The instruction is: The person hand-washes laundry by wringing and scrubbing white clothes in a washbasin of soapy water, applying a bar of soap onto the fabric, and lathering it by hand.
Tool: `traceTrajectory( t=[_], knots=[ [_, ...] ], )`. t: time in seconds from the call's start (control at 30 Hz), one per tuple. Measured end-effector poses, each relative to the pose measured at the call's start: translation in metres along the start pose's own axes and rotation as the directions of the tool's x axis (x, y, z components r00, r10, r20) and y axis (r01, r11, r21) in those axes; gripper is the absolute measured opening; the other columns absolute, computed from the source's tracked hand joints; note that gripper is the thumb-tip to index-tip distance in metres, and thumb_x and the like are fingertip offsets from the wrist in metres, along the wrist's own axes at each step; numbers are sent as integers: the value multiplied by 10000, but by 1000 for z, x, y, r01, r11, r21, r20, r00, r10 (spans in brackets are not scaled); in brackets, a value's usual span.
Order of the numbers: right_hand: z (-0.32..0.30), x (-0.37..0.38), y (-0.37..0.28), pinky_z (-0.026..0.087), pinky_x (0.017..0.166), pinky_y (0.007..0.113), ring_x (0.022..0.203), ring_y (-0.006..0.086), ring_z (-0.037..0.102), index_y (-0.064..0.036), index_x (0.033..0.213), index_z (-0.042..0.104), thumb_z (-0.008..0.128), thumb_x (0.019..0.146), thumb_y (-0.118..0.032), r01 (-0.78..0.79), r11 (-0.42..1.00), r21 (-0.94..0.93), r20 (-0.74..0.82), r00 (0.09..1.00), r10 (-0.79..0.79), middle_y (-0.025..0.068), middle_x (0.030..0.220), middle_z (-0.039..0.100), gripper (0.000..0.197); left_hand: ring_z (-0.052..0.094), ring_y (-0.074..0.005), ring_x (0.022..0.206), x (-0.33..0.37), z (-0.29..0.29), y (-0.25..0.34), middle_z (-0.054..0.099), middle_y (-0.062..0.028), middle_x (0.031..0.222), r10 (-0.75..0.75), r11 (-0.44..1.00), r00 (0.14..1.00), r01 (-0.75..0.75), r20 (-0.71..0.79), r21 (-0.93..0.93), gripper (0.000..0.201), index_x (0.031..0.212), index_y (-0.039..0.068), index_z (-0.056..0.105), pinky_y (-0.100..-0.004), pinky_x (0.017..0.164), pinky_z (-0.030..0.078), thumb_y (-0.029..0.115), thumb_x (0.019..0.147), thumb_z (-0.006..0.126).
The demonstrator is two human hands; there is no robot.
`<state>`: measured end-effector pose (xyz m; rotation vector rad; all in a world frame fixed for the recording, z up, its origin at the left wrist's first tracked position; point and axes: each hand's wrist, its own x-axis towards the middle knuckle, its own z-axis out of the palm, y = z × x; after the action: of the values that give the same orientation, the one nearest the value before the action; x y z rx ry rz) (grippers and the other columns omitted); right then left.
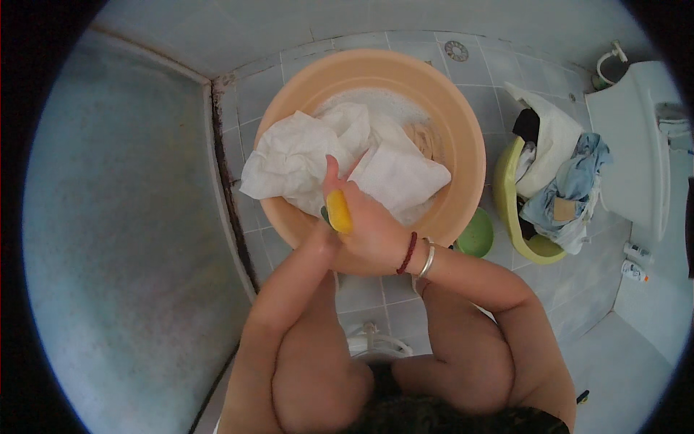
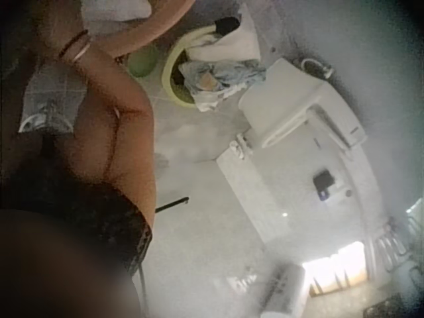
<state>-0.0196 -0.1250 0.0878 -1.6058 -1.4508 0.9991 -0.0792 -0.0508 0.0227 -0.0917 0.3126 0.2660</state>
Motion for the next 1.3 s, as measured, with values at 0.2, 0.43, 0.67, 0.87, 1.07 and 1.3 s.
traceTrajectory(
  t=[0.2, 0.43, 0.67, 0.87, 1.07, 1.3],
  knots=[
    [21, -6, -40, 430, 708, 450, 856, 378, 502, 47, 1172, 372, 666, 703, -162, 76, 979, -190, 197, 980, -37, 221, 979, 468, 592, 334, -320, 1267, 0, -25, 12, 353, -157, 1382, -9, 985, 986, 37, 165, -166, 836, 1385, 51, 261, -427, 1061, 249, 680, 838, 315],
    [-34, 56, 30, 417, 722, 403, 855, 290, 529, 8, 944, 531, 620, 675, -577, -216, 640, -738, -313, 949, -41, 149, 911, 516, 650, 321, -322, 1273, 9, 4, -5, 341, -162, 1386, -3, 921, 988, 64, 157, -383, 844, 1381, 49, 265, -420, 1065, 244, 680, 827, 350],
    [-1, 30, 1, 415, 737, 421, 880, 317, 519, 20, 948, 545, 557, 765, -551, -226, 730, -645, -295, 955, 35, 169, 908, 521, 600, 290, -307, 1292, 16, -17, -7, 305, -145, 1411, 281, 926, 957, -249, -77, 285, 882, 1399, 56, 202, -416, 1067, 235, 692, 810, 364],
    [-65, 55, 57, 421, 723, 440, 845, 350, 518, 32, 954, 534, 580, 773, -511, -358, 686, -633, -393, 912, 114, 218, 902, 515, 574, 313, -268, 1279, -7, 10, -8, 354, -109, 1380, -111, 977, 994, 112, 18, -181, 807, 1311, 72, 358, -406, 1071, 227, 707, 814, 326],
    [-5, 23, 13, 418, 723, 452, 836, 372, 508, 48, 940, 520, 612, 753, -510, -215, 785, -580, -300, 953, 39, 239, 880, 510, 595, 266, -270, 1313, 13, -32, -1, 265, -115, 1439, 270, 932, 949, -215, -163, 292, 914, 1391, 61, 238, -402, 1082, 201, 737, 784, 336],
    [-63, 60, 63, 437, 748, 449, 872, 394, 532, 73, 963, 542, 559, 785, -539, -444, 724, -528, -441, 872, 213, 264, 908, 521, 637, 387, -255, 1232, -13, 9, -3, 416, -119, 1344, -38, 992, 999, 35, -20, -118, 656, 1347, 21, 340, -371, 1052, 272, 516, 917, 355]
  ],
)
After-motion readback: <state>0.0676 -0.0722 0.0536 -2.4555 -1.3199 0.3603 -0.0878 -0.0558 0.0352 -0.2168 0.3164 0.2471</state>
